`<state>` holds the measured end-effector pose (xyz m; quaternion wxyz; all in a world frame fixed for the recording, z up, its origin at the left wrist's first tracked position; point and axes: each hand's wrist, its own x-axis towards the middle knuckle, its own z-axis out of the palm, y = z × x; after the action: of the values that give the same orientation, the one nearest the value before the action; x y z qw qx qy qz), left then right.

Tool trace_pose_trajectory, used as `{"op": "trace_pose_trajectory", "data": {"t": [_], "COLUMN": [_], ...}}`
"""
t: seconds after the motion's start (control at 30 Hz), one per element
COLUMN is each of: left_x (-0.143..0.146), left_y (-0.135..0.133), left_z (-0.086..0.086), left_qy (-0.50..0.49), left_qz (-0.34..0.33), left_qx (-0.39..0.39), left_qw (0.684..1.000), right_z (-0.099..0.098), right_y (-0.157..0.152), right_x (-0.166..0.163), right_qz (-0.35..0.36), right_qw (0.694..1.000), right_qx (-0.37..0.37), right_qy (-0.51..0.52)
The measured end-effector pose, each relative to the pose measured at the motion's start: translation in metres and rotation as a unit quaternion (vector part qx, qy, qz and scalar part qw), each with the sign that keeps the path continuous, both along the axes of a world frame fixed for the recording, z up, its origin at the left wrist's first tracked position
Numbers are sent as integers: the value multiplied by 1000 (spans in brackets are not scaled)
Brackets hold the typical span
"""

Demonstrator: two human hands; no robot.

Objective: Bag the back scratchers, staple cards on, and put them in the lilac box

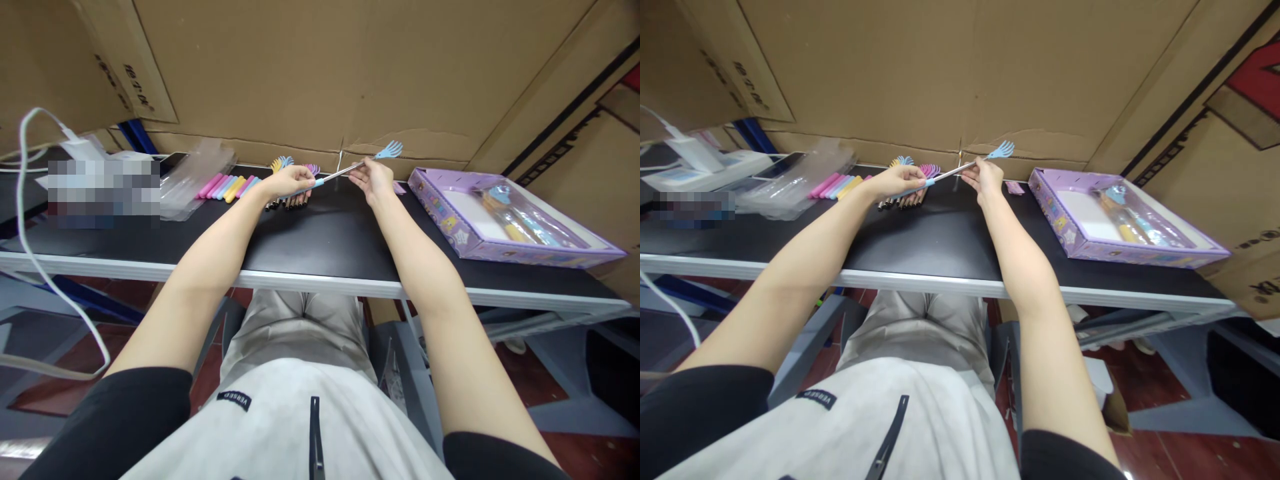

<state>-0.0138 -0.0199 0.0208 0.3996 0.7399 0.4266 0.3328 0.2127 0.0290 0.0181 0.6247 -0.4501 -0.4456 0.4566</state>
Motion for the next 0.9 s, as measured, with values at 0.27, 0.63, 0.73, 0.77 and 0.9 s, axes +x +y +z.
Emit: {"op": "trace_pose_trajectory", "data": {"t": [0.27,0.63,0.73,0.77,0.9], "left_x": [3,13,18,19,25], "left_y": [1,1,1,2,5], "left_z": [0,-1,-3,-4,-7], "left_qy": [-22,-25,-37,-41,-51], "left_qz": [90,125,132,133,134], "left_qx": [22,68,68,68,79], "left_qw": [995,990,988,988,987], "right_z": [2,5,4,3,-1], "right_y": [-3,-13,-18,-19,-23], "right_x": [-3,-9,-13,-15,-25], "right_qz": [-4,2,1,2,-2], "right_qw": [1000,1000,1000,999,999], "right_qx": [17,30,30,33,26], "right_qy": [24,4,1,-5,-25]}}
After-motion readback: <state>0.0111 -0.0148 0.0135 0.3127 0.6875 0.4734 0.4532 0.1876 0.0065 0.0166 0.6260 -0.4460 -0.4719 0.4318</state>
